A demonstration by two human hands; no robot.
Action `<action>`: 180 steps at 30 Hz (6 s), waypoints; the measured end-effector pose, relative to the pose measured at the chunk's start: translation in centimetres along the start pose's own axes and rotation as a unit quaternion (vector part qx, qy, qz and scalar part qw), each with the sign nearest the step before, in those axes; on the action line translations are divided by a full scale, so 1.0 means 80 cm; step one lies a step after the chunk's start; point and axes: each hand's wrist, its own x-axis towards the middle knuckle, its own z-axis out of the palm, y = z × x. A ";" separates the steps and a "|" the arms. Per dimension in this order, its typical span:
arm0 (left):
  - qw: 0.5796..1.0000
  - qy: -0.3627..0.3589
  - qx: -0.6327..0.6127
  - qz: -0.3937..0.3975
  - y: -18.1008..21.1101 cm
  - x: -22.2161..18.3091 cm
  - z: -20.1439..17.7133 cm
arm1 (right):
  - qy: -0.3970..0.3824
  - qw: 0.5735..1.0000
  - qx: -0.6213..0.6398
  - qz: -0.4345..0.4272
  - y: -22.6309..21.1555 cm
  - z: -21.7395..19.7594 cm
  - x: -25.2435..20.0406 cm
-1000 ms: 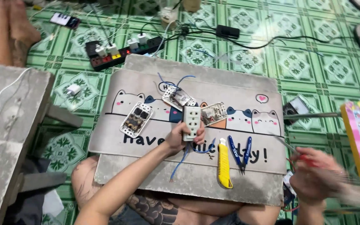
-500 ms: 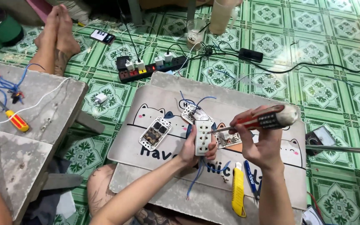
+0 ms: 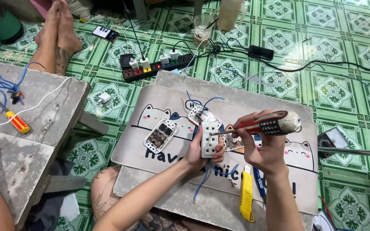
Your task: Disassembling electrical outlet components using a screwdriver and pliers on a work mat
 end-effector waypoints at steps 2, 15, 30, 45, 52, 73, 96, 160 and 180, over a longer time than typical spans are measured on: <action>1.000 0.000 0.002 -0.004 -0.002 0.000 -0.008 | 0.001 1.000 -0.002 -0.003 0.001 0.001 -0.001; 1.000 -0.013 0.019 -0.012 0.003 -0.001 0.002 | 0.041 0.999 0.003 0.019 -0.002 0.003 0.006; 1.000 0.009 -0.026 -0.010 -0.003 0.004 -0.012 | -0.038 0.995 -0.023 -0.091 -0.001 0.006 0.004; 0.997 0.033 -0.059 -0.033 0.002 0.003 -0.007 | -0.089 0.995 -0.051 0.017 -0.023 0.002 0.019; 0.996 0.042 -0.042 -0.066 0.012 -0.003 0.016 | -0.115 0.991 -0.042 0.056 -0.037 0.007 0.027; 0.995 0.002 -0.048 -0.088 0.032 -0.014 0.039 | -0.108 0.973 0.055 0.197 -0.003 0.014 0.009; 0.992 0.052 -0.055 -0.103 0.030 -0.012 0.034 | -0.017 0.974 0.025 0.226 0.022 0.022 -0.004; 0.990 0.057 0.122 -0.040 0.029 -0.002 0.005 | 0.071 0.981 -0.147 0.102 -0.087 -0.042 0.003; 0.857 0.012 0.510 -0.068 0.022 -0.036 0.088 | -0.103 0.808 -0.098 0.571 -0.110 -0.182 -0.217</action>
